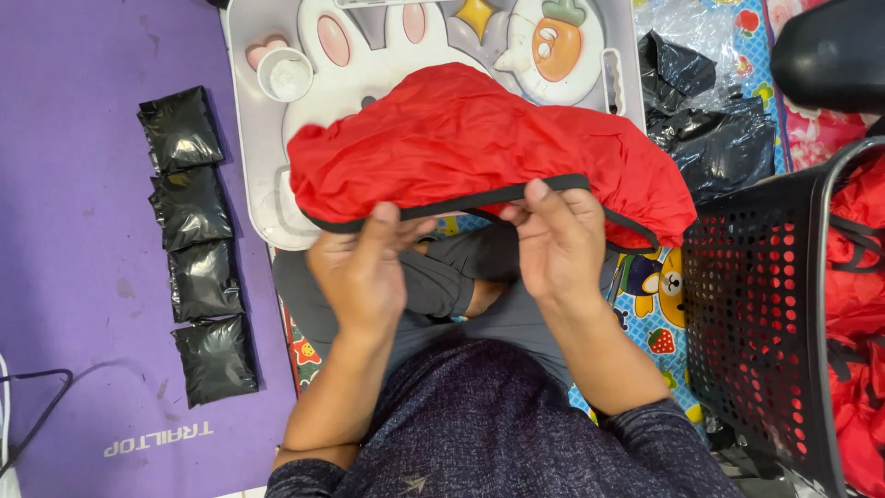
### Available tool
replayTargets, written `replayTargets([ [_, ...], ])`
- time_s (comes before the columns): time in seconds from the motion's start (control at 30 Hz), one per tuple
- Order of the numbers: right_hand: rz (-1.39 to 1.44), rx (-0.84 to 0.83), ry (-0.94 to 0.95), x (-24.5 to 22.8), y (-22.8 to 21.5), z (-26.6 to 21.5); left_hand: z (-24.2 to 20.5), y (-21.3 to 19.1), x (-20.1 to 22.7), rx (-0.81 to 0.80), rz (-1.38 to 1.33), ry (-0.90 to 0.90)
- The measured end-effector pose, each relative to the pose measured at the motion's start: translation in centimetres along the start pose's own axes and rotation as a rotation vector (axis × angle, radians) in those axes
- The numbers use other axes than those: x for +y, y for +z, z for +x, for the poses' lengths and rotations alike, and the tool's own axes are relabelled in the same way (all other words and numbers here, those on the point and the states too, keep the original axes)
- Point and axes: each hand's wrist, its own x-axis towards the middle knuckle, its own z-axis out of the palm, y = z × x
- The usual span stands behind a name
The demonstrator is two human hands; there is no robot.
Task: Cleaning and trimming the elastic edge of a red fabric cover using a scraper and scissors.
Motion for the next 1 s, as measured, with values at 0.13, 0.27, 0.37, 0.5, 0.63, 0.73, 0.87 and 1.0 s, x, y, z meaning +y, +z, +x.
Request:
replayTargets([
  [0.13, -0.001, 0.051, -0.002, -0.3, -0.9, -1.0, 1.3, -1.0, 3.7, -0.007, 0.035, 0.174],
  [0.27, 0.102, -0.013, 0.046, -2.0, 0.5, -3.3, 0.2, 0.8, 7.4, -0.012, 0.132, 0.332],
  [0.37, 0.149, -0.099, 0.065, -3.3, 1.2, -4.0, -0.4, 2.4, 9.3, 0.013, 0.151, 0.359],
  [0.5, 0.127, -0.109, 0.033, -3.4, 0.7, -4.4, -0.3, 2.5, 9.7, 0.012, 0.108, 0.341],
  [0.63, 0.174, -0.084, 0.009, -2.9, 0.2, -4.0, -0.1, 1.9, 8.7, 0.014, 0.049, 0.274],
  [0.73, 0.175, -0.06, 0.01, -2.9, 0.5, -3.7, 0.3, 1.8, 8.2, 0.014, 0.028, 0.173],
  [0.87, 0.18, -0.054, 0.014, -2.6, 0.6, -3.3, 1.0, 1.3, 7.4, 0.02, -0.012, 0.076],
  [1.0, 0.201, 0.012, 0.007, -1.7, -0.4, -2.9, 1.2, 0.9, 6.8, 0.027, -0.071, 0.009],
])
